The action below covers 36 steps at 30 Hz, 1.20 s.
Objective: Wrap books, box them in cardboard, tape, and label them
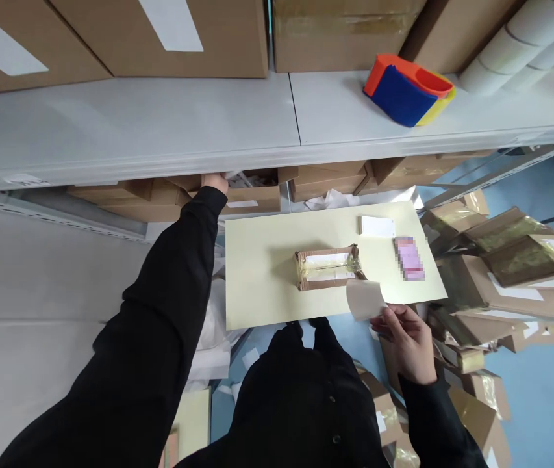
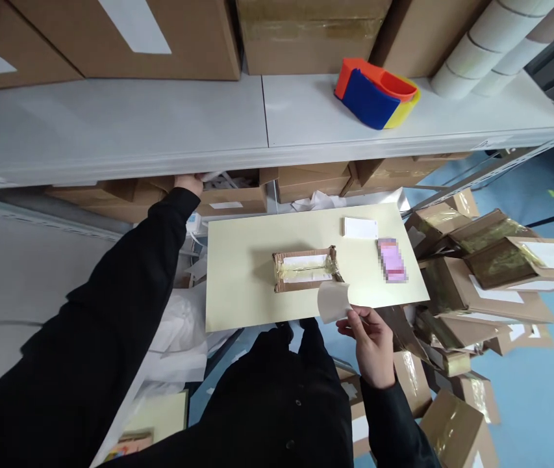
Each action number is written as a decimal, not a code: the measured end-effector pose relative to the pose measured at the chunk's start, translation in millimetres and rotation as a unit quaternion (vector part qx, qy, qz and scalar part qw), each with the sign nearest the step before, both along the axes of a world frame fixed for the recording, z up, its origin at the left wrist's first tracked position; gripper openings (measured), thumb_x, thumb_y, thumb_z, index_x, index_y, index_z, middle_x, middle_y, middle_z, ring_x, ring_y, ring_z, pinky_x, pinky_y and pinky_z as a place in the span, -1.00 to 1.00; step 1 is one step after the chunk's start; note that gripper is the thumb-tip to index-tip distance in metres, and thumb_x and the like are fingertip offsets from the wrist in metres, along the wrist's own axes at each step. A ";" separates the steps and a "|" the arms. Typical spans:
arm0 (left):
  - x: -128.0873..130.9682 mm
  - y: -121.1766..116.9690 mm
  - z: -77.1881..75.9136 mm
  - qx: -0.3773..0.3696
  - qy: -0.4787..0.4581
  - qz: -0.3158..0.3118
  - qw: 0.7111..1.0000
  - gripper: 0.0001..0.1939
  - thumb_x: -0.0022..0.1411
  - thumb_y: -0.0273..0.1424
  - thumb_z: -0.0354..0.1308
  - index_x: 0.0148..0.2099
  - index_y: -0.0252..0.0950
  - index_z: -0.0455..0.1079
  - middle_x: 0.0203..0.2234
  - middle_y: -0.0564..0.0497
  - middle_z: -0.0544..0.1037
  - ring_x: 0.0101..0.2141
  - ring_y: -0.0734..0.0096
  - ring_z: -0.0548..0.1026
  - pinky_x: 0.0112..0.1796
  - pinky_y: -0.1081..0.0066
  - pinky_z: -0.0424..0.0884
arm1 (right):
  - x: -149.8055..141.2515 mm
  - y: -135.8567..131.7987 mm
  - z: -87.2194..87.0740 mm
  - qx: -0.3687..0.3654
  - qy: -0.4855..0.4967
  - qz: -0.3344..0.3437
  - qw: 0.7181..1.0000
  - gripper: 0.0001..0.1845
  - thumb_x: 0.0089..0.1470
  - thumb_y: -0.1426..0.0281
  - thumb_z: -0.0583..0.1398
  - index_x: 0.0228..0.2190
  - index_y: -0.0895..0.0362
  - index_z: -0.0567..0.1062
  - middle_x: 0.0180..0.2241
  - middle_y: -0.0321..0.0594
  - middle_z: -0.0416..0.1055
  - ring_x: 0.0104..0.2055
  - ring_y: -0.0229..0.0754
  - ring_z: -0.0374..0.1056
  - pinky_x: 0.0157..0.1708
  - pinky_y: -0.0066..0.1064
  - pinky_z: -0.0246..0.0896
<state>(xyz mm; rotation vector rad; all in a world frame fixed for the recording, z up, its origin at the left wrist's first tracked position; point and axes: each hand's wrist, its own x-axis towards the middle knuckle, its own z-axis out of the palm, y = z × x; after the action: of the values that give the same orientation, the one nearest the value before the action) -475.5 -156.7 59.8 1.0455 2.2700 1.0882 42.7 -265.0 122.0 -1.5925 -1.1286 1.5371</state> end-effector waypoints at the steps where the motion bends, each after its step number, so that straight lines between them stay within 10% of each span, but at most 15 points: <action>1: 2.3 0.2 1.3 -0.011 0.017 0.025 0.999 -0.85 0.09 -0.39 0.16 -0.30 -0.40 0.37 -0.16 -0.19 0.52 0.09 -0.07 0.30 0.12 0.03 0.09 | -2.2 -0.6 -0.8 0.003 0.003 0.006 1.000 -0.69 -0.13 0.18 0.34 -0.41 0.13 0.46 -0.56 -0.26 0.45 -0.51 -0.17 0.45 -0.47 -0.32 0.43; 5: 51.1 -24.0 23.4 -0.057 0.039 0.087 0.994 -0.72 0.09 -0.50 0.09 -0.12 -0.51 0.34 0.01 -0.29 0.41 0.18 0.01 0.18 0.17 0.09 0.03 | -19.3 5.0 1.6 0.059 0.015 0.045 0.997 -0.76 -0.07 0.22 0.31 -0.43 0.13 0.46 -0.56 -0.28 0.44 -0.50 -0.21 0.42 -0.49 -0.38 0.40; 11: 245.4 -121.2 98.3 0.150 0.003 -0.219 0.964 -0.73 0.06 -0.23 0.23 -0.22 -0.27 0.40 -0.28 -0.07 0.52 -0.23 0.27 0.48 -0.20 0.27 0.43 | -54.3 22.2 11.0 0.186 0.039 0.133 0.973 -0.73 0.08 0.17 0.18 -0.34 0.13 0.48 -0.49 -0.26 0.46 -0.48 -0.23 0.39 -0.50 -0.37 0.37; 15: 326.5 -155.3 109.7 0.185 0.110 -0.233 0.948 -0.66 0.03 -0.29 0.28 -0.13 -0.26 0.40 -0.27 -0.10 0.51 -0.20 0.20 0.48 -0.19 0.25 0.44 | -60.6 24.1 6.7 0.252 0.046 0.209 0.944 -0.68 0.18 0.21 0.11 -0.14 0.15 0.43 -0.23 -0.17 0.45 -0.27 -0.19 0.40 -0.30 -0.27 0.39; 22: 341.3 -148.9 101.3 0.227 0.117 -0.141 0.956 -0.85 0.20 -0.48 0.05 -0.20 -0.28 0.42 -0.33 -0.06 0.55 -0.29 0.37 0.51 -0.24 0.41 0.44 | -25.4 33.0 16.4 0.298 0.065 0.261 0.916 -0.64 0.10 0.19 0.18 -0.10 0.10 0.43 -0.10 -0.15 0.38 -0.14 -0.14 0.34 -0.19 -0.24 0.34; 26: 347.1 -149.5 93.7 0.200 -0.032 -0.053 0.978 -0.88 0.15 -0.40 0.11 -0.27 -0.31 0.43 -0.41 -0.02 0.56 -0.39 0.42 0.51 -0.31 0.45 0.44 | 11.2 60.2 16.6 0.347 -0.024 0.159 0.924 -0.54 -0.02 0.18 0.25 -0.08 0.08 0.40 -0.08 -0.09 0.34 -0.19 -0.14 0.29 -0.25 -0.24 0.28; 36: 390.9 -174.9 30.9 0.041 -0.192 0.073 0.978 -0.81 0.04 -0.26 0.16 -0.38 -0.29 0.36 -0.53 0.04 0.51 -0.50 0.46 0.48 -0.43 0.48 0.39 | 51.6 76.8 -33.1 0.152 -0.023 0.266 0.951 -0.72 0.00 0.18 0.20 -0.47 0.17 0.46 -0.52 -0.26 0.40 -0.47 -0.26 0.25 -0.38 -0.39 0.20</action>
<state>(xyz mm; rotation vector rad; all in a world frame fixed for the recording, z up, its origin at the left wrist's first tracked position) -84.7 -331.6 90.7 0.6362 2.0256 1.3253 94.3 -188.2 88.8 -1.1722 -1.8325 1.5483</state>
